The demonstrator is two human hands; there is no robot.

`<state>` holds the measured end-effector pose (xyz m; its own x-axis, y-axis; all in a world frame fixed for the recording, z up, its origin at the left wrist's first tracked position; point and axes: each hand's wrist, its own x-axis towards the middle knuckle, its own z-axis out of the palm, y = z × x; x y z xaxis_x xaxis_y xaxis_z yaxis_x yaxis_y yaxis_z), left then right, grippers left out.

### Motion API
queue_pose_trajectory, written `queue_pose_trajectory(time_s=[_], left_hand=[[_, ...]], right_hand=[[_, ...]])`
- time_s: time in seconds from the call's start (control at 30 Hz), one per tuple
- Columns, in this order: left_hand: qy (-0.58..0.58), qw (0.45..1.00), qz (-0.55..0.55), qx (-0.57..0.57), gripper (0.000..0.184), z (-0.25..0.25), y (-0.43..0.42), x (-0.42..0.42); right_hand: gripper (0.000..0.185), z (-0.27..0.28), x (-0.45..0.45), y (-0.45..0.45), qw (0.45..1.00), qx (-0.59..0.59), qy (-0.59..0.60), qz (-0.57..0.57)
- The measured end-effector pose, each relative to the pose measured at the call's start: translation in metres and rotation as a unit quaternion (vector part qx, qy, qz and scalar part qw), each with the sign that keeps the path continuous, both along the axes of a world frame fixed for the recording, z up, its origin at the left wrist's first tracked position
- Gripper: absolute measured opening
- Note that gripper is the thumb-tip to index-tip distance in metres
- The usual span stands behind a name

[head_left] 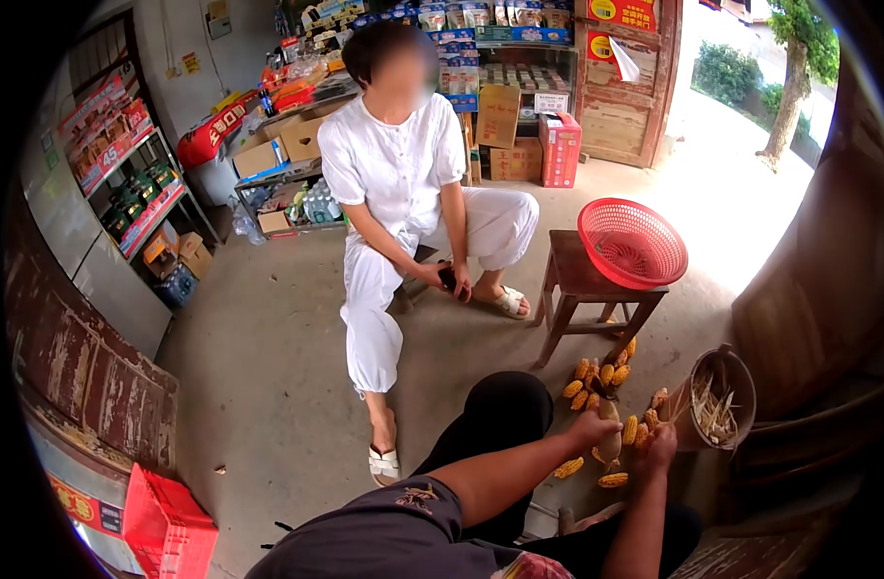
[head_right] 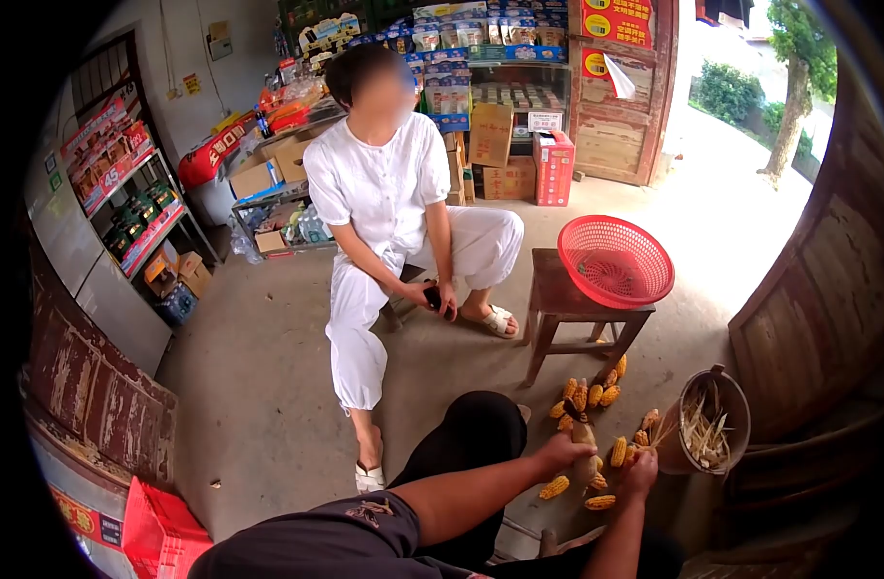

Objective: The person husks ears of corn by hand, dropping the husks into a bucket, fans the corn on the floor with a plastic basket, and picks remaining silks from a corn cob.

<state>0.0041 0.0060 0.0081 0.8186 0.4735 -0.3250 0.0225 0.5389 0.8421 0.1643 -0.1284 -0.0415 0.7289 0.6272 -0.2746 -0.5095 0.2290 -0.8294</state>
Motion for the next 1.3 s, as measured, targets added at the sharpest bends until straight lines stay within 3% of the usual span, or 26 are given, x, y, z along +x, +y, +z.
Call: queue_pose_trajectory(time_s=[0.03, 0.07, 0.13, 0.17, 0.23, 0.37, 0.57, 0.7, 0.87, 1.1, 1.2, 1.3], left_hand=[[0.004, 1.0, -0.004, 0.011, 0.03, -0.003, 0.001, 0.0], [0.008, 1.0, -0.009, 0.022, 0.03, -0.006, 0.001, 0.0], [0.017, 0.999, 0.001, 0.029, 0.037, -0.008, 0.0, 0.0], [0.026, 0.999, 0.013, 0.035, 0.043, -0.008, -0.001, 0.0], [0.011, 0.999, -0.024, 0.033, 0.046, -0.02, 0.001, 0.0], [0.007, 0.995, -0.094, 0.025, 0.051, -0.045, 0.002, 0.007], [0.052, 0.996, -0.073, 0.014, 0.051, 0.001, -0.002, -0.007], [0.008, 0.997, -0.079, 0.015, 0.051, -0.002, -0.001, -0.007], [0.077, 0.996, -0.051, 0.002, 0.047, -0.027, -0.005, 0.001], [0.039, 0.993, -0.116, 0.003, 0.05, -0.046, -0.003, 0.004], [0.053, 0.995, -0.082, 0.022, 0.041, -0.038, -0.007, 0.002], [-0.03, 0.99, -0.141, 0.004, 0.034, -0.016, -0.005, -0.005]], right_hand=[[0.011, -0.001, 0.0, 0.002, 0.972, -0.098, -0.169, -0.127], [0.011, -0.001, 0.003, -0.001, 0.973, -0.097, -0.169, -0.128], [0.014, 0.03, -0.008, -0.002, 0.997, -0.071, 0.012, -0.027], [0.014, 0.033, -0.014, -0.001, 0.997, -0.07, 0.011, -0.028], [0.012, 0.04, -0.028, 0.003, 0.975, -0.133, -0.107, 0.141], [0.017, 0.055, -0.041, 0.004, 0.947, -0.156, -0.068, 0.273], [0.013, 0.062, -0.042, -0.001, 0.938, -0.187, -0.063, 0.285], [0.009, 0.048, -0.04, -0.001, 0.925, -0.219, -0.153, 0.27], [0.005, 0.04, -0.042, 0.001, 0.924, -0.195, -0.233, 0.232], [0.012, 0.029, -0.037, 0.002, 0.936, -0.177, -0.207, 0.222], [0.015, 0.028, -0.036, 0.003, 0.932, -0.171, -0.239, 0.212], [0.017, 0.047, -0.046, 0.005, 0.947, -0.142, -0.204, 0.205]])
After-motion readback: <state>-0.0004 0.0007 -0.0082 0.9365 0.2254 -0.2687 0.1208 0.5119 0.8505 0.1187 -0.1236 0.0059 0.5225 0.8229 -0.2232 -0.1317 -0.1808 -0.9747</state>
